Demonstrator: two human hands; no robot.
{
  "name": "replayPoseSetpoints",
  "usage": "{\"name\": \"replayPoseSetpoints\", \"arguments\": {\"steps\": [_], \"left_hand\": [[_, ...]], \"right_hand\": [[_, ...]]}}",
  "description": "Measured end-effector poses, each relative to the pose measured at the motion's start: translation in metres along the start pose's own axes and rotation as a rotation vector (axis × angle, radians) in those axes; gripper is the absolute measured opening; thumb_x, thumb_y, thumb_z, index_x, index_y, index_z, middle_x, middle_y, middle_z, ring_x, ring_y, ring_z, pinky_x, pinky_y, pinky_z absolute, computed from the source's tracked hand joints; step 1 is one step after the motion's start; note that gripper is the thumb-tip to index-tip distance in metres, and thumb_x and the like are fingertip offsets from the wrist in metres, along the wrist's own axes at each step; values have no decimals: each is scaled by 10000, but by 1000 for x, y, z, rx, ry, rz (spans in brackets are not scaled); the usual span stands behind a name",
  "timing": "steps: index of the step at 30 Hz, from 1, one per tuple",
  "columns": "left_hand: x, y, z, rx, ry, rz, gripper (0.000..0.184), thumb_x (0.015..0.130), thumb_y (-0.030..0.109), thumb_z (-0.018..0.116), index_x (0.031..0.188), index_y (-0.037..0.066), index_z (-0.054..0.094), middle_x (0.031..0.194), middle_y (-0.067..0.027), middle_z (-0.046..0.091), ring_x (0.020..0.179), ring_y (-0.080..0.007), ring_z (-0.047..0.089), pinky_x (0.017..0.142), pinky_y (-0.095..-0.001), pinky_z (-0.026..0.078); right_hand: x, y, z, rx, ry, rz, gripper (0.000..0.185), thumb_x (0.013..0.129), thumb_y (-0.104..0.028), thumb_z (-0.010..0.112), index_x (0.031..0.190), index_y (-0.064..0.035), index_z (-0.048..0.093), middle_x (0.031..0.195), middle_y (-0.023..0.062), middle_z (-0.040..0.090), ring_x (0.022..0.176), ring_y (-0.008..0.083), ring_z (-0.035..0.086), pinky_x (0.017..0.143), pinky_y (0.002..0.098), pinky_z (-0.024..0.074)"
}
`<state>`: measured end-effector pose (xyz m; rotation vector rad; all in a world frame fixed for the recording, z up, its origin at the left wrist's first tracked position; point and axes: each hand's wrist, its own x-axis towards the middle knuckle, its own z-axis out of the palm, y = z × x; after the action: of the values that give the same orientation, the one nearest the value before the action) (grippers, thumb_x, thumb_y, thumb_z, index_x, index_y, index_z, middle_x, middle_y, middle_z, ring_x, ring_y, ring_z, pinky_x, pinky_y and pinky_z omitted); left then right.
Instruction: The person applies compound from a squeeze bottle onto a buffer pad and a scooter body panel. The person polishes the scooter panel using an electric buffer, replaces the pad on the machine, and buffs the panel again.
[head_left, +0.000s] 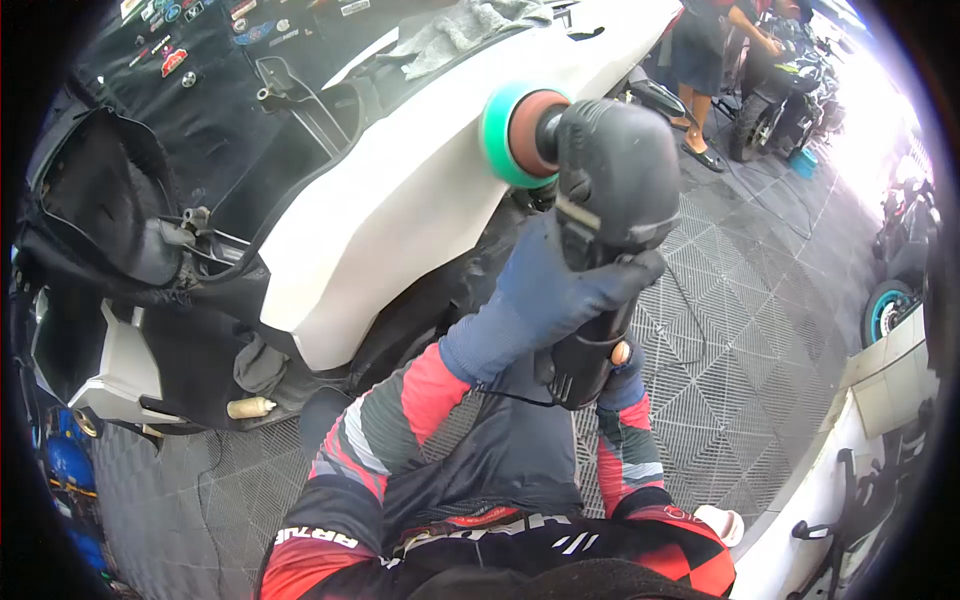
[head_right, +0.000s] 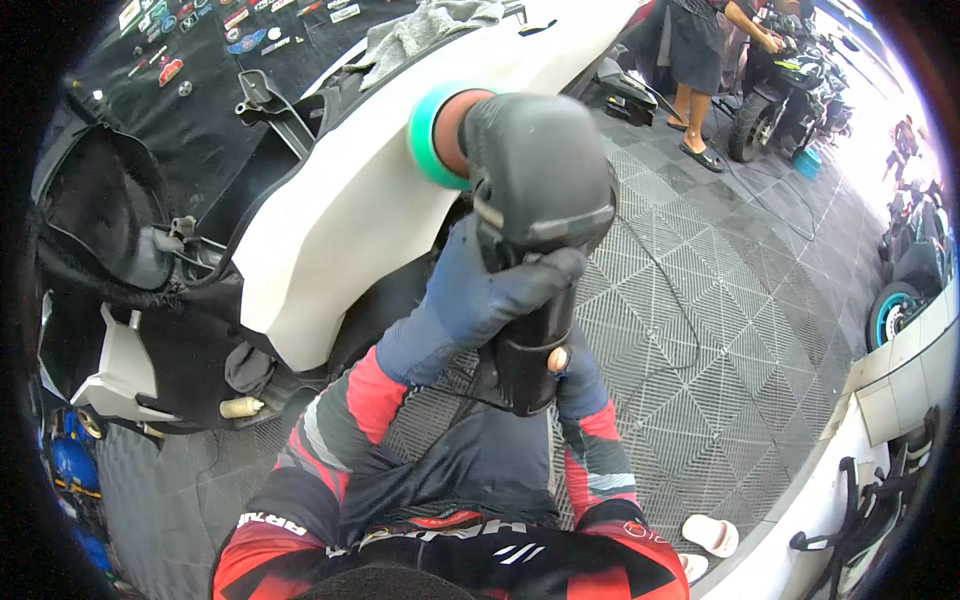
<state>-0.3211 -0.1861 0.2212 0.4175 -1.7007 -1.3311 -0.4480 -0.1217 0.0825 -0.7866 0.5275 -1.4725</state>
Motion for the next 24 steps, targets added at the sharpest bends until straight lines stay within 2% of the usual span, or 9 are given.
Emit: {"name": "replayPoseSetpoints", "arguments": {"steps": [2, 4, 6, 10, 12, 14, 21, 23, 24], "left_hand": [[9, 6, 8, 109, -3, 21, 380, 872, 230, 789, 1168, 23, 671, 993, -30, 708, 872, -105, 642, 790, -297, 530], [19, 3, 14, 82, -12, -15, 381, 877, 249, 788, 1168, 31, 672, 992, -29, 707, 873, -104, 641, 792, -299, 531], [22, 2, 17, 76, -15, -99, 409, 882, 298, 789, 1179, 46, 666, 1008, -36, 702, 887, -104, 639, 804, -304, 532], [22, -5, 18, -14, -13, -17, 451, 872, 318, 802, 1198, 41, 658, 1026, -44, 702, 894, -112, 642, 815, -305, 534], [24, -4, 20, -59, 16, -10, 483, 817, 396, 829, 1112, 39, 692, 999, -70, 742, 904, -156, 700, 856, -341, 549], [28, -2, 19, -25, 14, -18, 477, 823, 386, 825, 1120, 40, 687, 1001, -66, 739, 913, -154, 699, 857, -340, 549], [25, -5, 19, 5, -8, -19, 460, 865, 335, 807, 1196, 49, 666, 1053, -45, 709, 917, -114, 647, 830, -312, 530], [24, -9, 21, -24, 24, -30, 457, 860, 335, 809, 1187, 47, 671, 1044, -42, 712, 908, -112, 647, 821, -310, 529], [27, -10, 21, 27, 37, -36, 474, 834, 374, 814, 1152, 48, 684, 1036, -65, 726, 929, -154, 677, 851, -338, 536]], "right_hand": [[1, -7, -16, 3, -5, 16, 1086, 635, -588, 874, 1425, 30, 458, 1232, 209, 642, 1051, 324, 688, 868, 423, 604], [-3, -14, -15, 40, 19, -1, 1041, 688, -624, 827, 1385, 66, 479, 1156, 227, 667, 956, 332, 714, 808, 415, 624], [-6, -15, -18, 69, 16, 13, 1040, 688, -622, 826, 1387, 66, 478, 1152, 228, 668, 958, 334, 714, 809, 420, 624], [-10, -29, -16, 22, 24, 20, 1059, 681, -614, 827, 1405, 68, 464, 1174, 231, 664, 957, 331, 717, 801, 418, 628], [-11, -34, -11, -28, 64, 11, 1063, 679, -611, 828, 1410, 69, 460, 1180, 231, 663, 956, 327, 719, 799, 412, 629], [-6, -40, 0, -102, 120, -84, 1071, 675, -605, 833, 1412, 75, 456, 1186, 229, 664, 950, 316, 722, 799, 403, 631], [-2, -22, -29, -31, 77, 0, 1015, 714, -596, 814, 1398, 70, 467, 1171, 244, 663, 955, 331, 721, 818, 405, 631], [-1, -20, -29, 141, -201, 65, 970, 747, -588, 787, 1384, 73, 474, 1141, 261, 661, 933, 361, 714, 782, 433, 631], [0, -18, -29, 142, -200, 71, 970, 747, -588, 787, 1384, 73, 474, 1141, 261, 661, 933, 361, 714, 782, 433, 631]]}}
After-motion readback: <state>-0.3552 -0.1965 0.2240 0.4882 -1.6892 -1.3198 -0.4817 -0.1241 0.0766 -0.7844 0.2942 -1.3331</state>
